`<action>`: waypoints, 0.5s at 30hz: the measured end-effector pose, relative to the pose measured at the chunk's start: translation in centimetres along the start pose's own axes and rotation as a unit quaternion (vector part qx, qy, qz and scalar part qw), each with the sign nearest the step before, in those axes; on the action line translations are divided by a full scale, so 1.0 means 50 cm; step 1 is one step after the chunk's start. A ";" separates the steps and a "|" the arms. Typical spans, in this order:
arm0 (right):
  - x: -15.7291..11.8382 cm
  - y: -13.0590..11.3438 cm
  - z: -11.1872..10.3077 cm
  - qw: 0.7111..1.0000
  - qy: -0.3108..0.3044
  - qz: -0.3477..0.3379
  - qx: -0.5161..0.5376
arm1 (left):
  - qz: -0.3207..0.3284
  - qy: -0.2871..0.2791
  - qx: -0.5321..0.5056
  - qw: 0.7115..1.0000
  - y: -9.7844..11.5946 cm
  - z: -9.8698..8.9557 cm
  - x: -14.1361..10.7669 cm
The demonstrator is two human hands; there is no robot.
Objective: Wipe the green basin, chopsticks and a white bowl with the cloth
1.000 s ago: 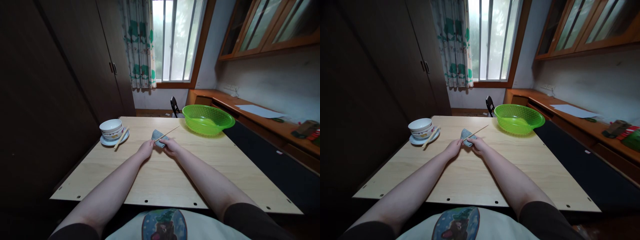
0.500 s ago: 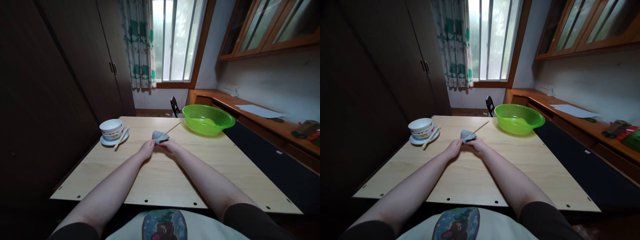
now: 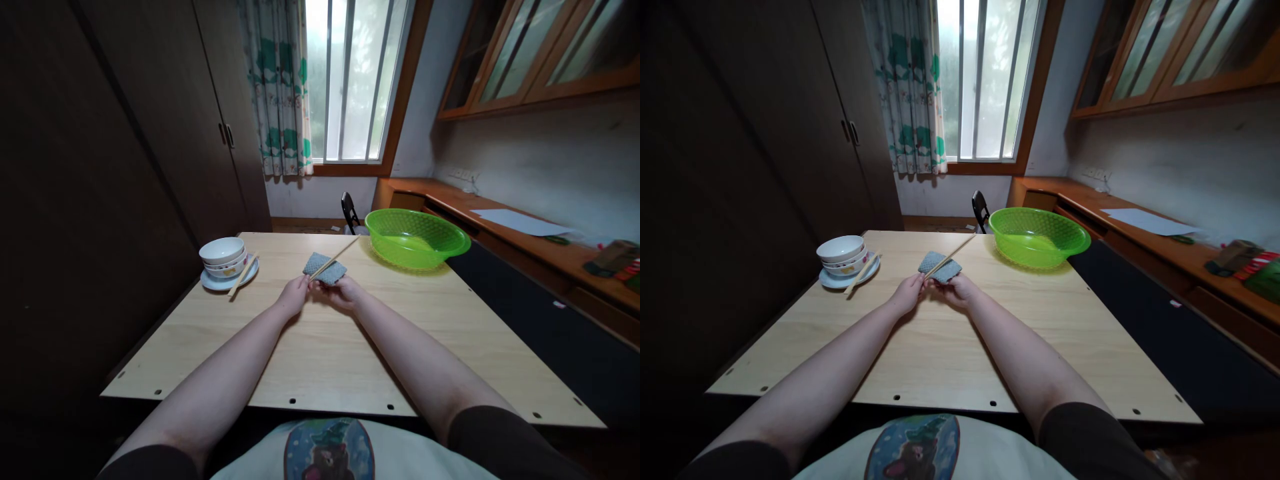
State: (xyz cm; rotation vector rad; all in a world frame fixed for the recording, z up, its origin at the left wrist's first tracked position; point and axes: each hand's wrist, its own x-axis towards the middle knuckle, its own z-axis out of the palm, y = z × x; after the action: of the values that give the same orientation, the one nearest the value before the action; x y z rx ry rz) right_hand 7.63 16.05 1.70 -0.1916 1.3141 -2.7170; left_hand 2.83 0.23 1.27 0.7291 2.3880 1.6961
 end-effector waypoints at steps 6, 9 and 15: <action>-0.001 -0.017 0.003 0.998 0.028 0.039 0.036 | -0.041 -0.010 -0.085 0.995 -0.003 0.006 0.003; 0.006 -0.005 0.003 0.997 0.076 0.011 0.000 | -0.062 -0.029 -0.128 0.989 0.001 0.011 0.003; 0.016 0.025 -0.003 0.985 0.119 -0.050 -0.114 | -0.042 -0.050 -0.085 0.994 0.003 0.011 -0.003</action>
State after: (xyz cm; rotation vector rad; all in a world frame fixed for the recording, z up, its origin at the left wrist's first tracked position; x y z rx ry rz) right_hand 6.88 15.27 0.70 0.0512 1.7261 -2.7345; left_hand 3.21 0.66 1.17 0.6611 2.1460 1.7580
